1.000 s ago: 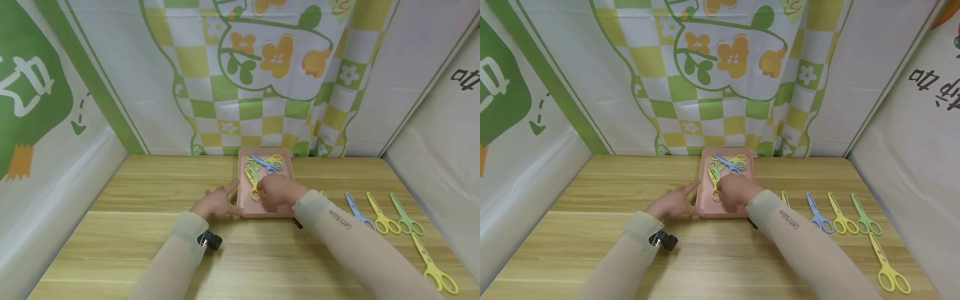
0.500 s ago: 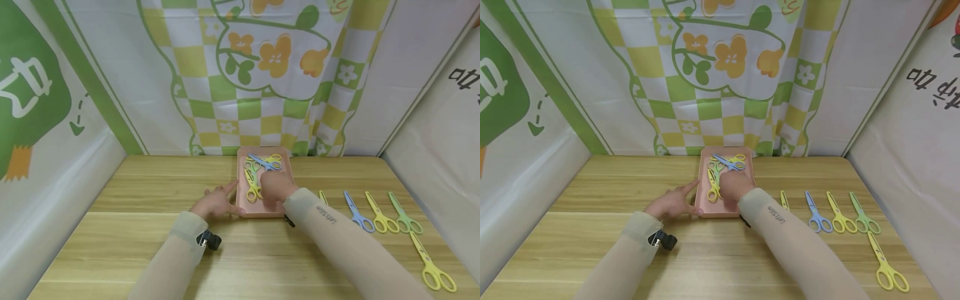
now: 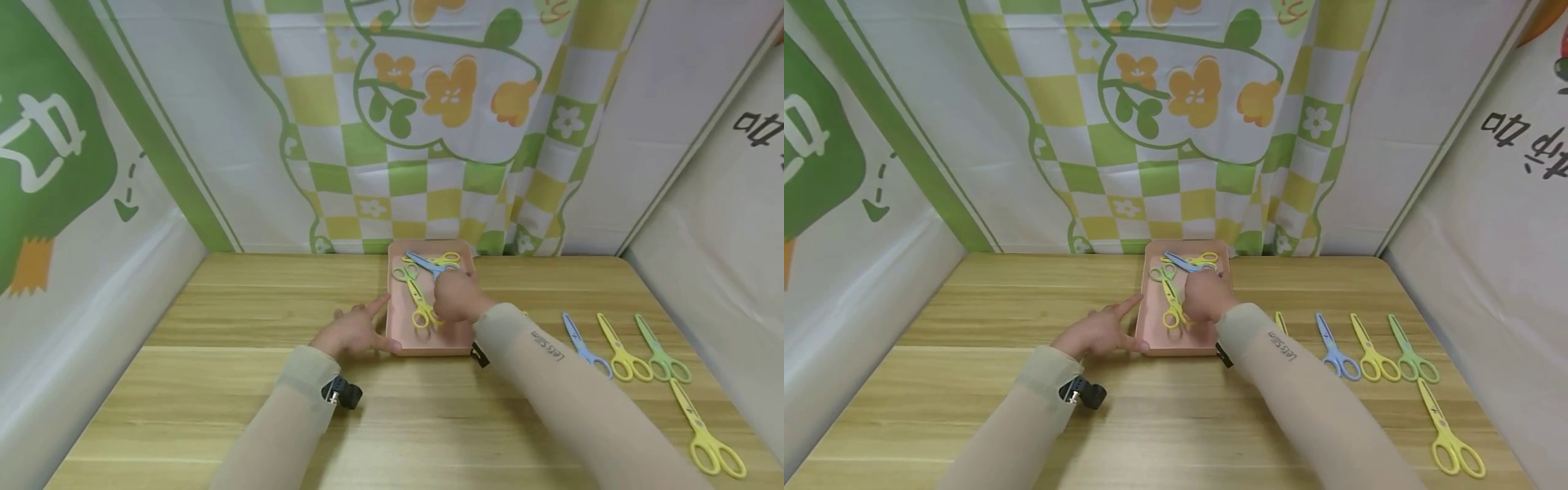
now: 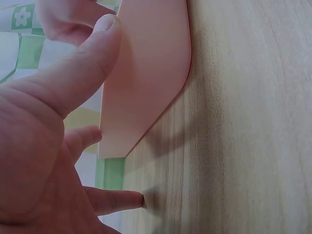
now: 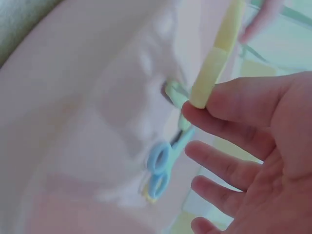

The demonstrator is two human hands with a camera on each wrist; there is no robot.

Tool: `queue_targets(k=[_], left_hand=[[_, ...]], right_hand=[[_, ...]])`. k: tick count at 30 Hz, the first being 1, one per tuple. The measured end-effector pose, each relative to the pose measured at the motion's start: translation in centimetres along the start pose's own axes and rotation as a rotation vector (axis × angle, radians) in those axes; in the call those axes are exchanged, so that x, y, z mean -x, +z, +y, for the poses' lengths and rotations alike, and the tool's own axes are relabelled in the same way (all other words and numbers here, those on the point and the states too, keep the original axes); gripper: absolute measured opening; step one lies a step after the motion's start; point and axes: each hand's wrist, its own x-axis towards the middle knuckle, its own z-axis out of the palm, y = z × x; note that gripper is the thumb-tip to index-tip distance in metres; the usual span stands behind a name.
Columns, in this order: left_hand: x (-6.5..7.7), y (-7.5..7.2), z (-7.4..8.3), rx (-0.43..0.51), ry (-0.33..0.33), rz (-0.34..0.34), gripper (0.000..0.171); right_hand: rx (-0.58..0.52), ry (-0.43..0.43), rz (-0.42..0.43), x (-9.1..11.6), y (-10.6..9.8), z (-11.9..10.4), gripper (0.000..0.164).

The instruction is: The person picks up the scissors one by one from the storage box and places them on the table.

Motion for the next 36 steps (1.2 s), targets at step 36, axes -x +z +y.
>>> queue_targets(k=[36], left_hand=[[0.0,0.0,0.0,0.008,0.006,-0.011,0.110]], right_hand=[[-0.157,0.022,0.292,19.0,0.1,7.1,0.037]])
